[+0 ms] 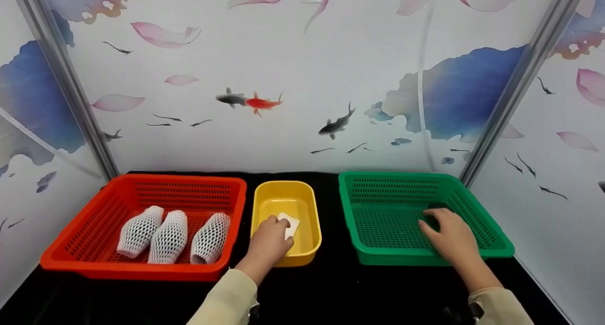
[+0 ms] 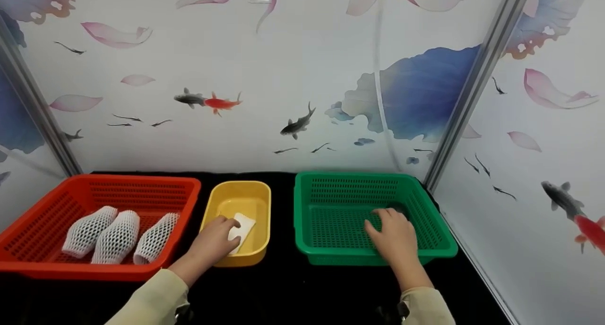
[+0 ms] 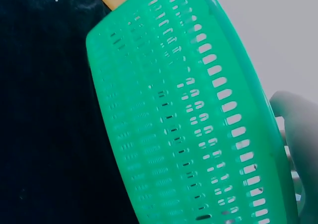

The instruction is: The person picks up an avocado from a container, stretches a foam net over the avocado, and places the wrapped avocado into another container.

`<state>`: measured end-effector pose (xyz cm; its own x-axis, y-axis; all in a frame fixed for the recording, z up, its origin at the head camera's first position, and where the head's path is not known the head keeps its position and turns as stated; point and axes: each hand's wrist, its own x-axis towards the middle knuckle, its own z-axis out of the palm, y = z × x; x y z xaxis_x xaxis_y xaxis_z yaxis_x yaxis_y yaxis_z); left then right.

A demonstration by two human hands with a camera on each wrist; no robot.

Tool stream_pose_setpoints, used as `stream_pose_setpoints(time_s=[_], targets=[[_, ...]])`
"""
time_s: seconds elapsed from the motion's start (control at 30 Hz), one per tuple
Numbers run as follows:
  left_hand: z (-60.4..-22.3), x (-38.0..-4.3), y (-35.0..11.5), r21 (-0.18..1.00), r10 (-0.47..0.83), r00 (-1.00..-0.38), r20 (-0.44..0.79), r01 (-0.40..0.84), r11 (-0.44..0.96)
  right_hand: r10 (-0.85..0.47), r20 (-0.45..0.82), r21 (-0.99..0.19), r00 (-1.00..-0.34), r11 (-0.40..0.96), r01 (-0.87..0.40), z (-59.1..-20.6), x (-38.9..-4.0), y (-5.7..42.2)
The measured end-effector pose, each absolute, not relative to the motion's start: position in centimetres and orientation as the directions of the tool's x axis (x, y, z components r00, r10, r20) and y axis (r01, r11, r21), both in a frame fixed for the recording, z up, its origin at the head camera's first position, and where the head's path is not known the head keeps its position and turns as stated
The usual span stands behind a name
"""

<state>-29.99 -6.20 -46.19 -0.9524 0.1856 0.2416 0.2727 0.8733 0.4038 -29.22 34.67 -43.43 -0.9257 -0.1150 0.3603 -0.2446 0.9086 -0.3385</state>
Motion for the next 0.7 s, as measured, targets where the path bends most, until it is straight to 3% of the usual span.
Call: stream_pose_setpoints(time_s=[0.33, 0.7], targets=[[-46.8, -31.0, -5.6, 0.378, 0.105, -0.988, 0.111, 0.14, 0.915, -0.04, 0.24, -0.37, -0.97, 0.92, -0.13, -43.2, -30.3, 37.5], [-46.7, -31.4, -5.3, 0.386, 0.092, -0.995, -0.043, 0.069, 0.92, -0.098, 0.069, -0.36, -0.993, 0.926, -0.117, -43.1, -32.6, 39.3]])
